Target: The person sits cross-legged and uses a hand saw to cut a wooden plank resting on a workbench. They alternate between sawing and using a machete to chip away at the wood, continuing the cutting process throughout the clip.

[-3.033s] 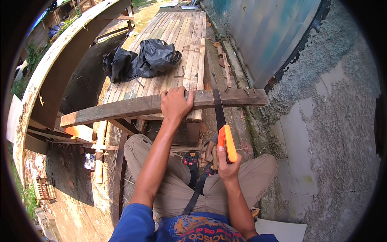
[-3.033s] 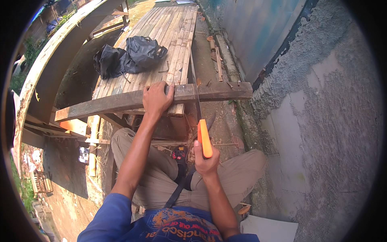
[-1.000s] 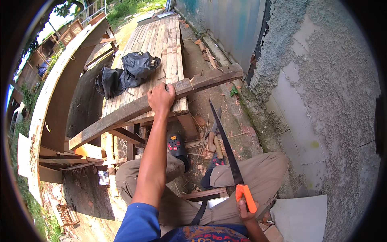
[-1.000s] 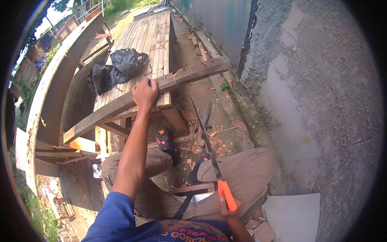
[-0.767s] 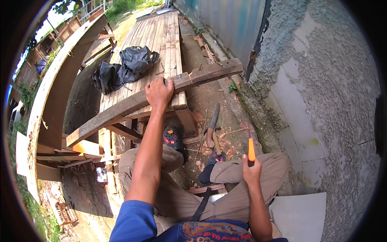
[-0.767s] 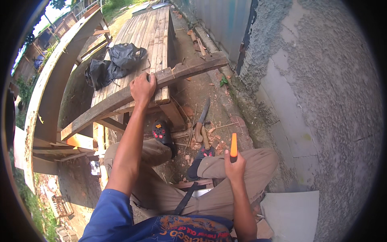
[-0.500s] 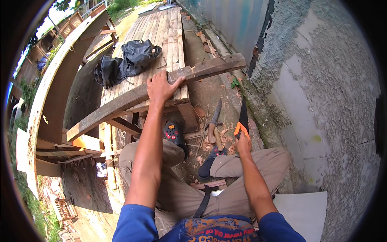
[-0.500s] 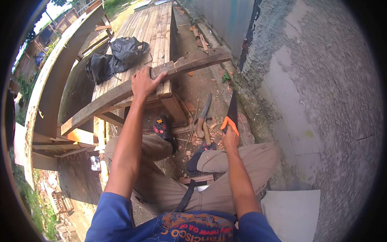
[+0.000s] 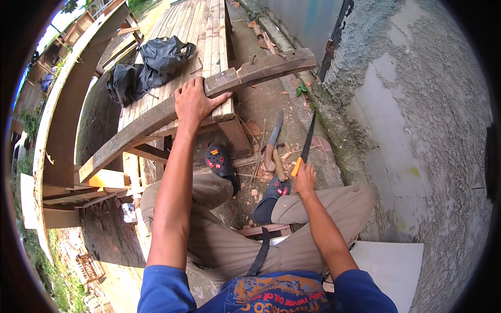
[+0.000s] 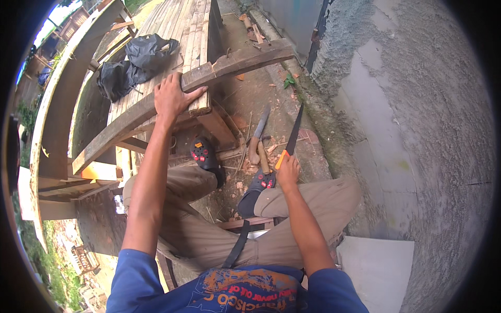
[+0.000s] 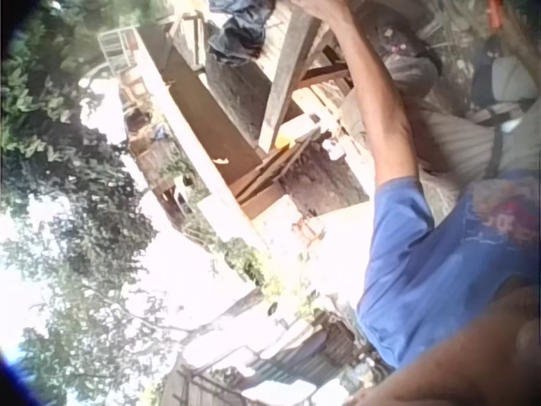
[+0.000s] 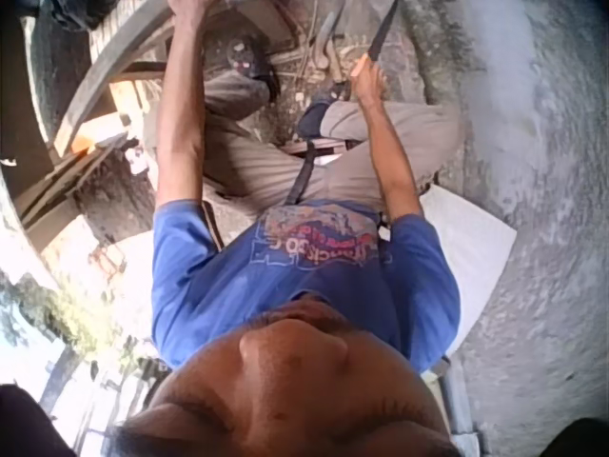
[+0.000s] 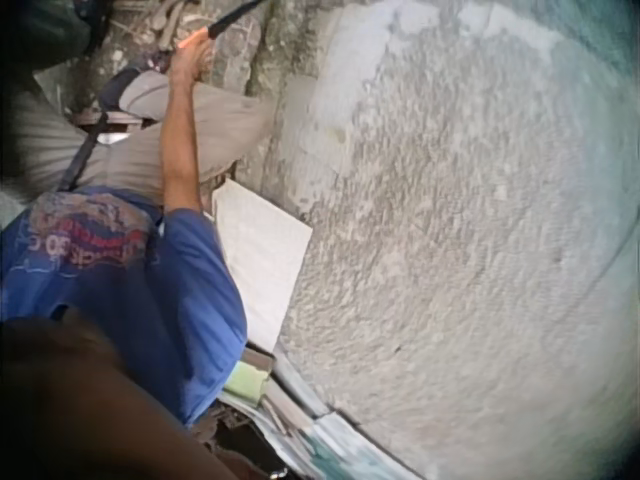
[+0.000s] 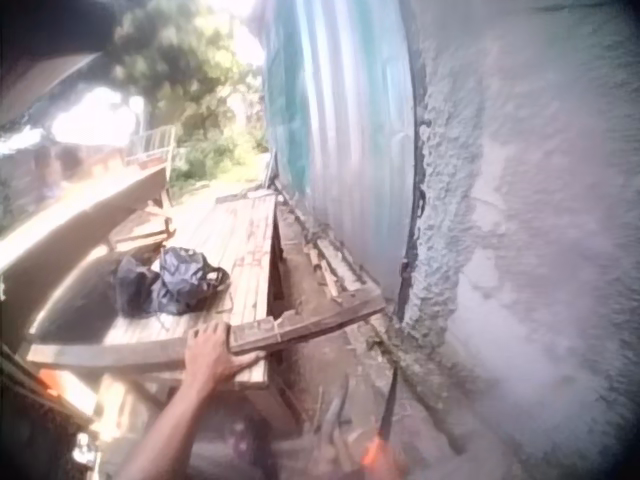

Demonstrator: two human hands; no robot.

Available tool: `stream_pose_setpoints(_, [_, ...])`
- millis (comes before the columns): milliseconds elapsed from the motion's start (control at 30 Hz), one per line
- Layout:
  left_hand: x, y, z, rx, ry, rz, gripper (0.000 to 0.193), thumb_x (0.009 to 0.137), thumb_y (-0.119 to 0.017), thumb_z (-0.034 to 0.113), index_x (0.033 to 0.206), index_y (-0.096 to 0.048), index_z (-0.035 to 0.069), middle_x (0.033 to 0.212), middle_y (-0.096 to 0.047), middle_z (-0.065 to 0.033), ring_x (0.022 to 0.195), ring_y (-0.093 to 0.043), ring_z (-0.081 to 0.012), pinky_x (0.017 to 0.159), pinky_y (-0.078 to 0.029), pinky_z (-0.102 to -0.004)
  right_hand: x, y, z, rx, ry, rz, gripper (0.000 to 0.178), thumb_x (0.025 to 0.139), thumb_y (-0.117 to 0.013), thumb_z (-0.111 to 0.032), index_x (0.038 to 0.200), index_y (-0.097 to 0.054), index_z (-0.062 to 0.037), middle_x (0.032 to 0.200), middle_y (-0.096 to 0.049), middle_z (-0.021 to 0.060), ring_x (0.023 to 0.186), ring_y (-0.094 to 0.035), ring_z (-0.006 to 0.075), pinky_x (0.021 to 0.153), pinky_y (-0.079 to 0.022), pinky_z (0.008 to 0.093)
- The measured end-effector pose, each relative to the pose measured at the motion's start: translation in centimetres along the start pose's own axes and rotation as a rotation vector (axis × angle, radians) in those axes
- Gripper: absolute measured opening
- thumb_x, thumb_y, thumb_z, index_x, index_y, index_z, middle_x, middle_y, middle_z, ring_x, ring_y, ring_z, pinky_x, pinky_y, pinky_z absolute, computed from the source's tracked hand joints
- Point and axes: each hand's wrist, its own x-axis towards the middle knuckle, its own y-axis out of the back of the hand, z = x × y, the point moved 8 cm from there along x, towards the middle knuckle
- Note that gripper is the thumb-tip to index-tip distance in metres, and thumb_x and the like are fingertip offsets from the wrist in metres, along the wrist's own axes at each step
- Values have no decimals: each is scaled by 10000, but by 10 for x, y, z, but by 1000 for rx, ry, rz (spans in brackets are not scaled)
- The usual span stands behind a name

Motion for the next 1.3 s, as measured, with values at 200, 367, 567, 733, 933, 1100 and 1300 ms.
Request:
stream_pose_setpoints(200, [1, 2, 3, -6, -5, 38, 945, 695, -704, 802, 1208, -643, 11, 1177, -688, -168, 1140, -634, -332, 1008, -440, -449, 29, 32, -24, 556, 135, 225, 211, 931, -668, -132, 1100, -660, -6, 933, -668, 149, 859, -685, 295, 753, -531, 420])
stream_pose_setpoints(367, [1, 1, 7, 16, -6, 36, 971, 693, -691, 815, 1241, -647, 15, 1185, -690, -161, 1152, -635, -322, 1016, -444, -450, 39, -11, 42, 611, -149, -178, 277, 928, -686, -236, 1043, -682, 15, 781, -723, 174, 730, -715, 340, 704, -546, 430])
stream_pose_setpoints(567, [-4, -3, -5, 36, 19, 21, 983, 689, -677, 829, 1253, -647, 25, 1189, -691, -159, 1146, -637, -323, 1015, -441, -449, -7, -60, 8, 146, -66, -579, 352, 872, -733, -262, 1025, -708, 54, 1106, -693, 298, 1048, -692, 403, 913, -551, 467])
stream_pose_setpoints(733, [1, 2, 2, 0, 5, 35, 988, 691, -667, 837, 1255, -636, 26, 1178, -689, -163, 1145, -635, -320, 1030, -428, -440, -11, -70, 7, 193, -97, -521, 296, 914, -652, -193, 1023, -704, 77, 1115, -676, 325, 1091, -667, 427, 940, -535, 495])
stream_pose_setpoints(933, [-4, 1, -6, 7, 14, 59, 980, 668, -669, 852, 1188, -655, 21, 1152, -687, -167, 1138, -640, -291, 1026, -431, -453, 2, -10, -12, 388, -65, -321, 248, 946, -578, -166, 969, -714, 41, 982, -707, 284, 971, -679, 460, 881, -520, 535])
stream_pose_setpoints(1100, [-4, -1, -8, -3, 23, 50, 1005, 660, -662, 862, 1207, -647, 19, 1155, -686, -166, 1148, -634, -289, 1037, -424, -458, -2, 55, 3, 1035, -97, 49, 243, 1048, -565, -224, 962, -672, -24, 702, -572, -46, 596, -467, 38, 528, -382, 251])
stream_pose_setpoints(1300, [-3, -3, -5, -17, 21, 34, 992, 682, -674, 832, 1257, -631, 25, 1178, -687, -171, 1151, -637, -296, 1053, -416, -440, 15, 120, 2, 489, 129, 614, 201, 991, -593, -145, 1055, -671, 30, 806, -653, 109, 755, -655, 257, 710, -526, 396])
